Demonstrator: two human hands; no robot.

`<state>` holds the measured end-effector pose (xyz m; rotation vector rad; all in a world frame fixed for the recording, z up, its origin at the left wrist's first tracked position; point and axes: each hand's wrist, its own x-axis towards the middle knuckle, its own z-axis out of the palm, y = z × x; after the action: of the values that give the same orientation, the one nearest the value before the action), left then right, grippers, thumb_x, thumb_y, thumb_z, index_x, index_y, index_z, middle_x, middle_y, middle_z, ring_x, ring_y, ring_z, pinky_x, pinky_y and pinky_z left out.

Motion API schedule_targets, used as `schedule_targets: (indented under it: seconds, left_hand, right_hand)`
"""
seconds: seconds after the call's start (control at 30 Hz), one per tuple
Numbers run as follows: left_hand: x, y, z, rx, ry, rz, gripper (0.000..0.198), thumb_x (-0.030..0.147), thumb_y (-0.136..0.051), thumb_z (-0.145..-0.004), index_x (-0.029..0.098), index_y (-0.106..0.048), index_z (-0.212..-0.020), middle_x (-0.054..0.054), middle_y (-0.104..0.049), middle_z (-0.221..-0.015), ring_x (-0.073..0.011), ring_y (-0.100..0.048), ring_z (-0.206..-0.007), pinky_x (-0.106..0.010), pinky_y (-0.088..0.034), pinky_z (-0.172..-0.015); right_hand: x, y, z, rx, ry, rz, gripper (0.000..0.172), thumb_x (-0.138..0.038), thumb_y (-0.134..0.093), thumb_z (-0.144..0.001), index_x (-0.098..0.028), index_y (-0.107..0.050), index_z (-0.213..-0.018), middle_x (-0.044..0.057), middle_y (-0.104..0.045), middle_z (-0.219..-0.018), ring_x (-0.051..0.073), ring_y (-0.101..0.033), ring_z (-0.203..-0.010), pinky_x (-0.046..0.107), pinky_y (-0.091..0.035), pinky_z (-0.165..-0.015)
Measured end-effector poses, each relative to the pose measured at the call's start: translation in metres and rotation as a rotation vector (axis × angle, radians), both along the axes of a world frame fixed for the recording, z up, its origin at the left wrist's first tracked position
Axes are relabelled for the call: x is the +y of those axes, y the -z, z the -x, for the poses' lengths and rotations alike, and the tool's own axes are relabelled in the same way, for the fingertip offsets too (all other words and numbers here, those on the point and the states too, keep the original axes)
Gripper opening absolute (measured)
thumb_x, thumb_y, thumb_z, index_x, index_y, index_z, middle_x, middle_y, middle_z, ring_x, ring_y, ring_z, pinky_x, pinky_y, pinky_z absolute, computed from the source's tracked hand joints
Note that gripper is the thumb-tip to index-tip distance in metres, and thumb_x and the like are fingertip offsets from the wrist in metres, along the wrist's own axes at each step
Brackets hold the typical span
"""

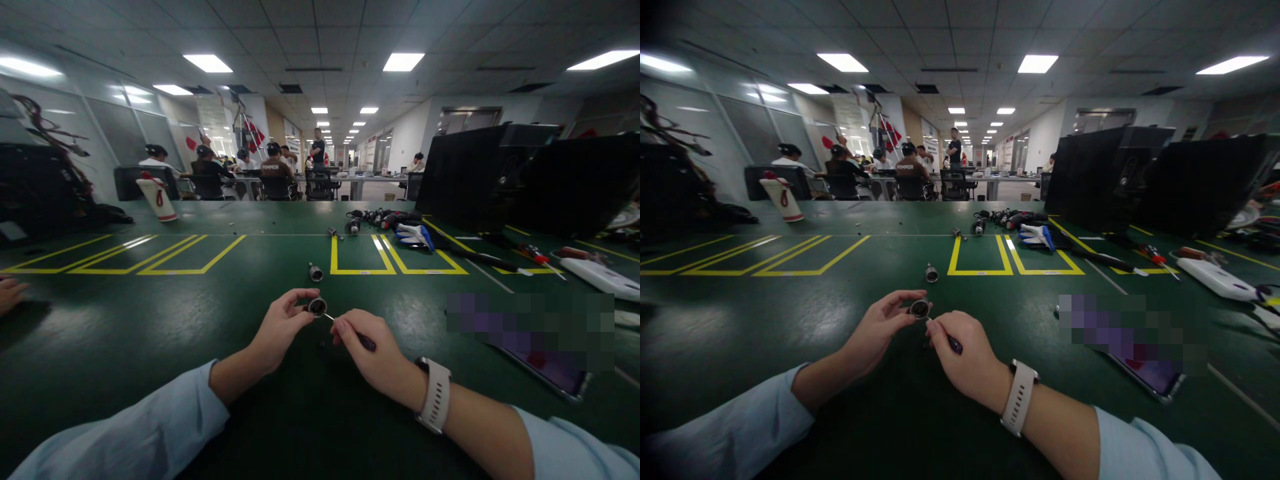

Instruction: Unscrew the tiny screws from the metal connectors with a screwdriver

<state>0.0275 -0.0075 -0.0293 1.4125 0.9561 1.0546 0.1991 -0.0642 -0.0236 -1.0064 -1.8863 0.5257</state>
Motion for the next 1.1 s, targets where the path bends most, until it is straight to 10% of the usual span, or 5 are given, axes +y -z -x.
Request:
schedule_targets:
  seconds: [1.1]
  left_hand:
    - [-0.0044, -0.0025, -0.0057, -0.117, -0.027, 0.024, 0.028, 0.009, -0.067, -0.063, 0.015, -0.059, -0.089, -0.003, -0.07, -0.089, -0.0171, -0.066, -0.086, -0.03, -0.048, -0.084]
  right_hand:
    - [-0.0072, -0.0016, 0.0045, -0.166, -0.014, -0.165, 0.023, -0.016, -0.039, -0.088, -0.016, -0.052, -0.069, 0.002, -0.053, -0.064, 0.013, -0.047, -0.061, 0.027, -0.036, -0.058]
